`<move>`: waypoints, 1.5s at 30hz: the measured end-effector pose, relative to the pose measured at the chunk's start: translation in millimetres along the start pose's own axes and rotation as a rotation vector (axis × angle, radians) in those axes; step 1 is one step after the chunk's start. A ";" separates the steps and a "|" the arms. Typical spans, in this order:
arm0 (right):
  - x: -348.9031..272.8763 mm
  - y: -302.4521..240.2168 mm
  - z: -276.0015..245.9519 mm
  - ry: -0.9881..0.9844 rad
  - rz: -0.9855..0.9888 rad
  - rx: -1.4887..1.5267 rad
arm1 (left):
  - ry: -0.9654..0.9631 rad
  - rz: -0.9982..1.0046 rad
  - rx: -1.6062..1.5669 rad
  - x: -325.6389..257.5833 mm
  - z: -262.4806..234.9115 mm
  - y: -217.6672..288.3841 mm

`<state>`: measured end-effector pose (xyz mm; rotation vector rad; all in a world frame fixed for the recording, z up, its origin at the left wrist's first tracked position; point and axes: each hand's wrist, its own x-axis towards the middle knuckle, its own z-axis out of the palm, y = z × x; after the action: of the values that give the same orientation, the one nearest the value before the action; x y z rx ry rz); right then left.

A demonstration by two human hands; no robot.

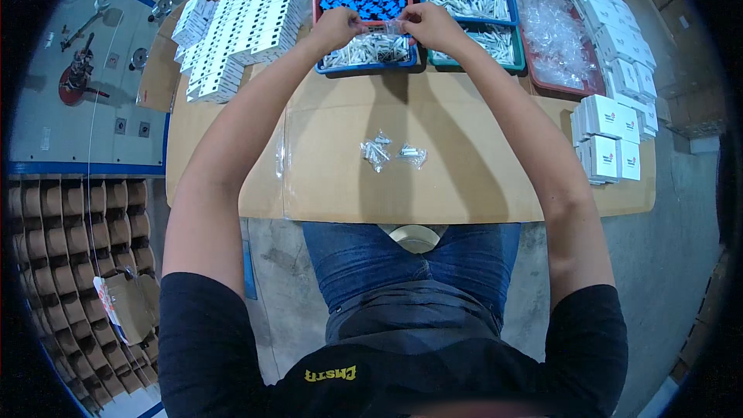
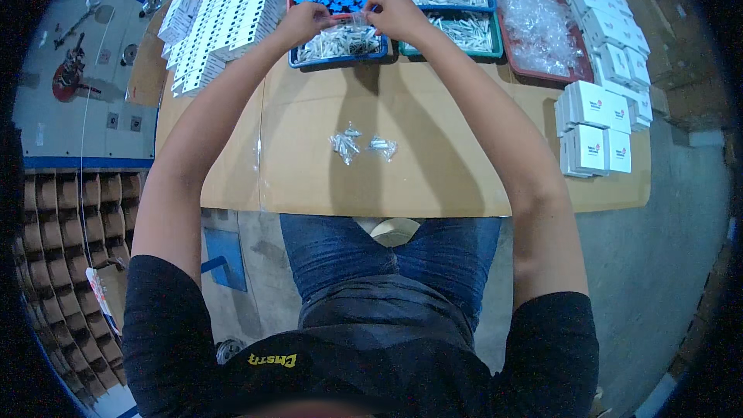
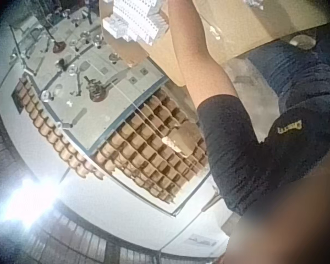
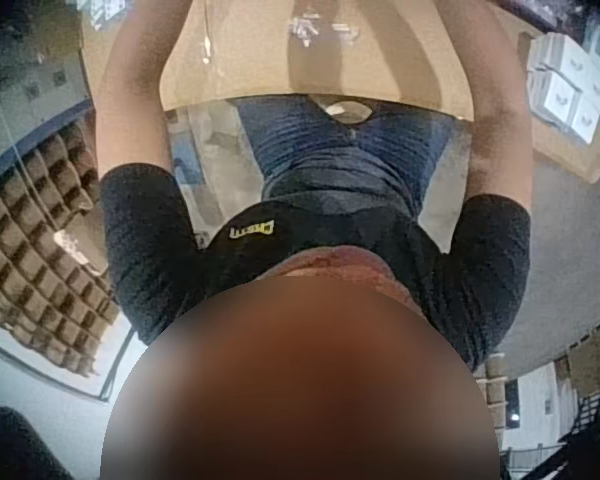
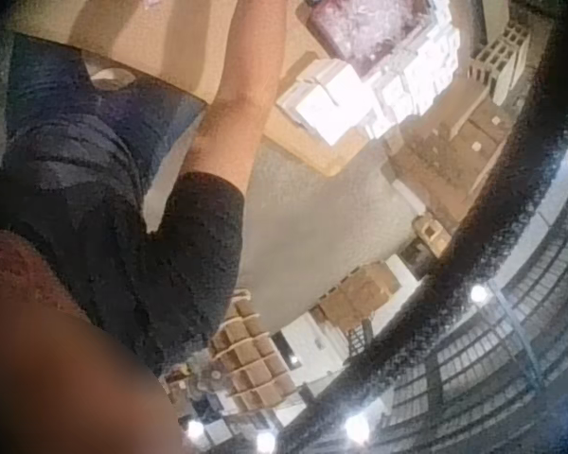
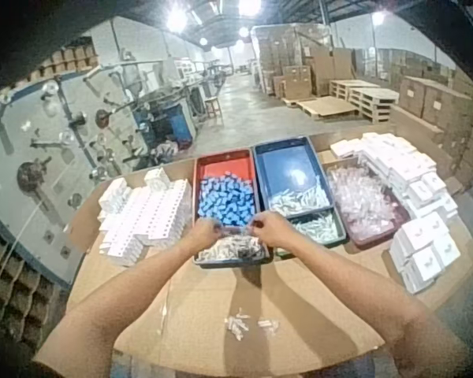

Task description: Sort small blue components from bins and pack them into boxes with accompanying plastic bags.

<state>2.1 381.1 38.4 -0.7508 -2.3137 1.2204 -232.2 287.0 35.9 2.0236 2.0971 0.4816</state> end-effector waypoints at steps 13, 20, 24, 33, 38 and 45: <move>0.1 43.5 26.1 0.165 0.193 0.547 | -0.143 -0.497 -0.894 -10.4 9.7 9.4; -6.1 10.7 52.5 0.244 0.091 0.464 | -0.070 -0.500 -1.356 -27.1 27.8 32.0; -3.4 24.0 51.0 0.324 0.025 0.375 | 0.003 -0.479 -1.667 -35.3 42.7 43.8; -30.9 42.0 11.6 0.350 0.119 0.382 | 0.075 -0.356 -1.522 -17.5 50.6 81.7; -45.1 49.0 -13.0 0.422 0.166 0.494 | 0.050 -0.306 -1.343 17.2 49.0 108.1; -53.6 75.2 -41.0 0.559 0.197 0.671 | 0.149 -0.284 -1.206 53.7 59.4 125.5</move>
<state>87.1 407.8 -9.2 -0.9198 -1.2939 1.5077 -96.7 348.6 30.4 0.9844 1.4435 1.4099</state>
